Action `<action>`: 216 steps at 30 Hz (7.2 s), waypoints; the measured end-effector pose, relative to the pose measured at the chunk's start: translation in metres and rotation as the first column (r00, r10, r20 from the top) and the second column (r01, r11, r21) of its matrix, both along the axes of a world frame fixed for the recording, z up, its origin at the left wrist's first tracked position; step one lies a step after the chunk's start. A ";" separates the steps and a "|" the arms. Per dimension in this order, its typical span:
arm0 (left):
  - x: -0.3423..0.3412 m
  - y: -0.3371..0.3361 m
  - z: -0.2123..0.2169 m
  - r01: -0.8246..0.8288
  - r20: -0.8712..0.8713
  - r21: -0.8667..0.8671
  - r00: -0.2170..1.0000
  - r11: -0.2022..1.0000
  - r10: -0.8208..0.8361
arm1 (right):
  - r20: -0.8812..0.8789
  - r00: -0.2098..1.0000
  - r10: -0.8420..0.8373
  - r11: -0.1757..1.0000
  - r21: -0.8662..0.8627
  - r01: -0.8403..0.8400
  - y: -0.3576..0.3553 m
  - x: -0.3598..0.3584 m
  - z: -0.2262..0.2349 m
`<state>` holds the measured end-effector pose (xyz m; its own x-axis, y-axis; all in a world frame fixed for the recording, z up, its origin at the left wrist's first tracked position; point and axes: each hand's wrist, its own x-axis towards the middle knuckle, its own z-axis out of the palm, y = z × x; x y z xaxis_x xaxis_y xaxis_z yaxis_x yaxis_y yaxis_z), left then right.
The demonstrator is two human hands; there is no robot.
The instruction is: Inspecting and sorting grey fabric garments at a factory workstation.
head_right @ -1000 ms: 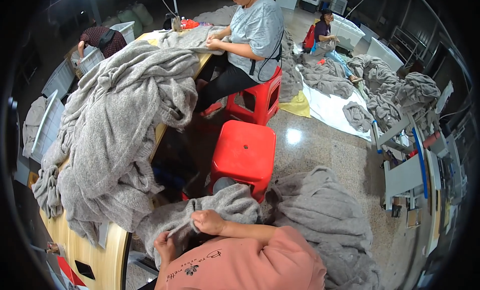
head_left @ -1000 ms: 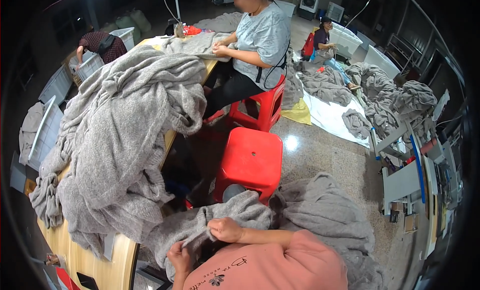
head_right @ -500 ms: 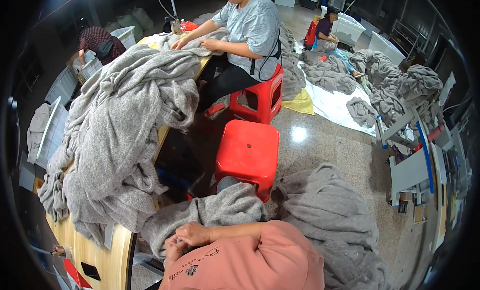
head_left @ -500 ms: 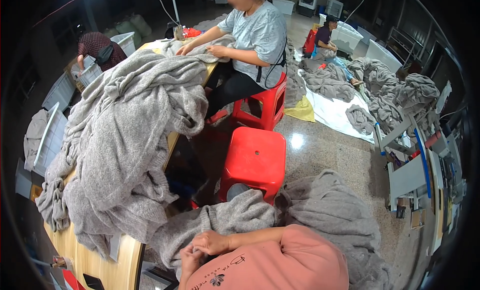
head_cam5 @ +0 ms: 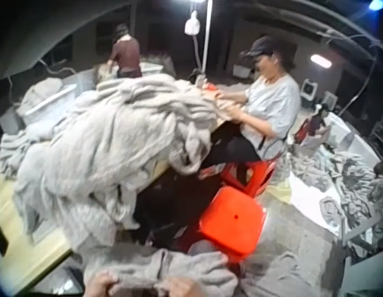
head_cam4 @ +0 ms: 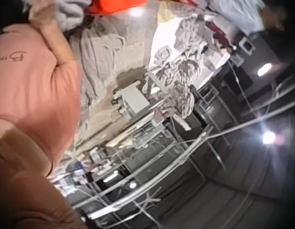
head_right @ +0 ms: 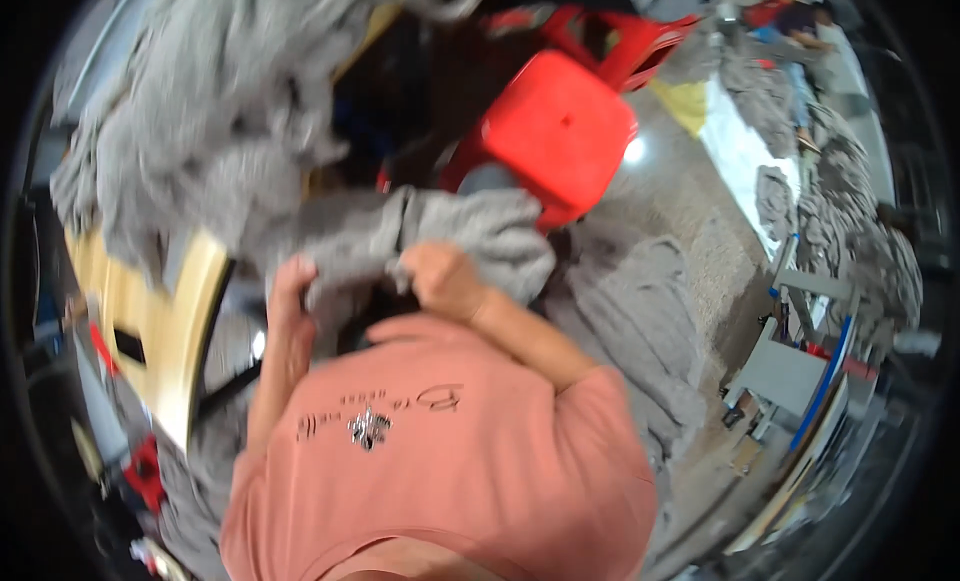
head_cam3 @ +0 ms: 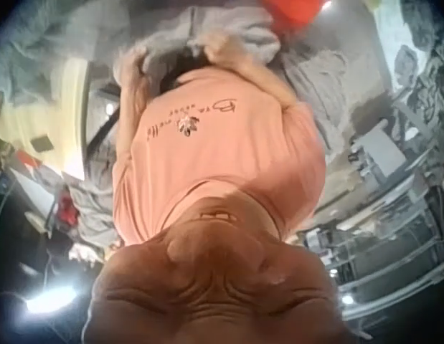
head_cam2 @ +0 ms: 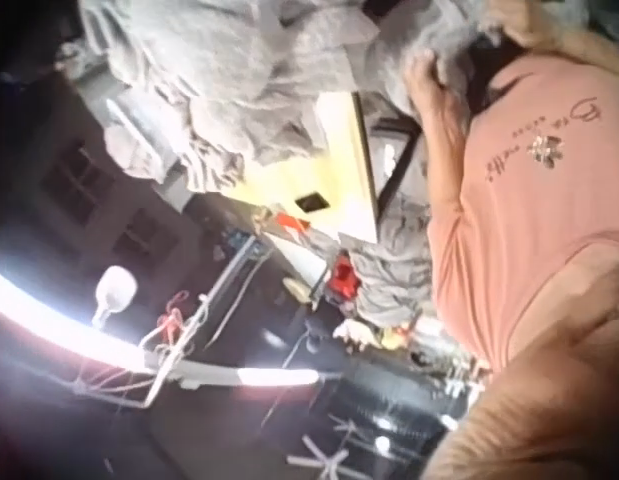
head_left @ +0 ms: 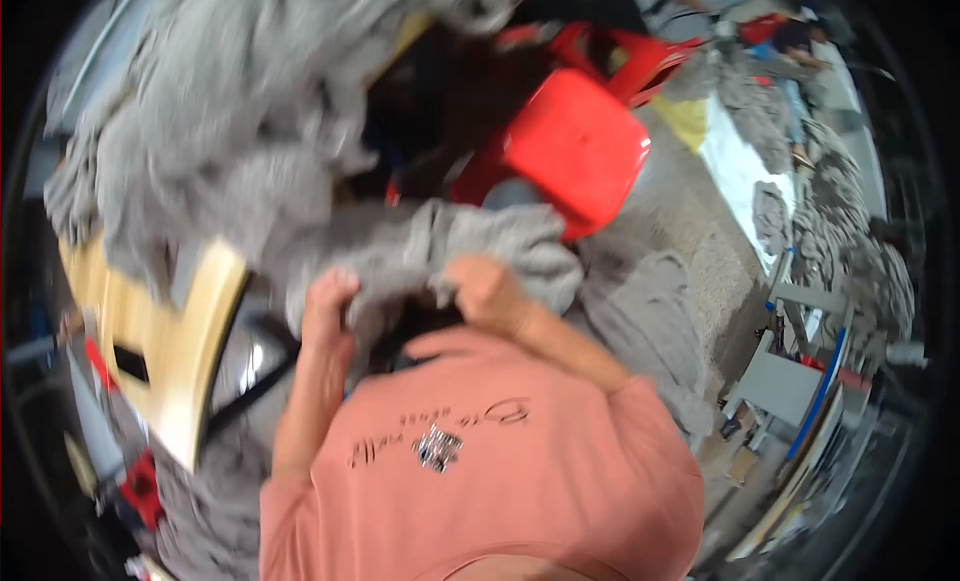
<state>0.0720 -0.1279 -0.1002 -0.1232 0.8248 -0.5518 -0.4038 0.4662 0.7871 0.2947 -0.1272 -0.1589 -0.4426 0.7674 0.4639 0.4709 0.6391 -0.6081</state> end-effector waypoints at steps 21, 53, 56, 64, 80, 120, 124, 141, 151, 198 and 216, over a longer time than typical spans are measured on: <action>-0.013 0.012 0.011 -0.110 0.352 0.043 0.932 0.993 0.088 | 0.174 0.970 -0.169 0.973 0.188 0.136 0.029 0.041 0.037; 0.006 -0.005 -0.009 0.400 0.253 0.080 0.878 0.913 -0.407 | -0.041 0.979 0.198 0.857 0.492 -0.153 0.007 -0.042 0.057; 0.008 -0.004 -0.007 0.415 0.296 0.056 0.862 0.908 -0.411 | -0.045 0.977 0.210 0.866 0.473 -0.165 0.008 -0.044 0.056; 0.011 -0.008 0.000 0.339 0.067 0.081 0.936 0.937 -0.344 | -0.158 0.969 0.190 0.963 0.221 -0.153 0.009 -0.048 0.048; 0.013 -0.027 -0.025 0.475 -0.659 0.360 0.738 0.803 -0.142 | -0.151 0.954 0.260 0.735 -0.609 -0.297 0.018 -0.040 0.050; -0.035 -0.049 -0.045 -0.120 0.356 0.210 0.934 0.970 0.038 | 0.010 0.877 0.480 0.870 0.124 -0.477 0.016 -0.116 0.042; -0.032 -0.050 -0.046 -0.114 0.281 0.213 0.958 0.970 0.051 | 0.162 0.860 0.485 0.849 0.151 -0.507 0.015 -0.116 0.041; -0.025 -0.051 -0.047 -0.191 0.225 0.177 0.963 0.966 0.149 | 0.199 0.843 0.499 0.798 0.275 -0.537 0.008 -0.117 0.041; -0.027 -0.051 -0.046 0.012 -0.041 0.403 0.999 0.915 0.005 | 0.183 0.872 0.453 0.823 0.289 -0.489 0.007 -0.119 0.037; -0.004 -0.037 -0.022 0.449 -0.836 0.494 0.481 0.744 0.264 | -0.042 0.993 0.107 0.929 -0.352 -0.115 0.010 -0.091 0.028; -0.001 -0.031 -0.012 0.254 -0.740 0.600 0.536 0.758 0.406 | -0.139 0.988 0.066 0.992 -0.099 -0.080 0.028 -0.113 0.037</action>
<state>0.0709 -0.1587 -0.1127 -0.3005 0.8566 0.4194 0.5360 -0.2121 0.8172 0.1818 -0.0988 -0.1222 -0.4379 0.7824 0.4427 0.3341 0.5988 -0.7278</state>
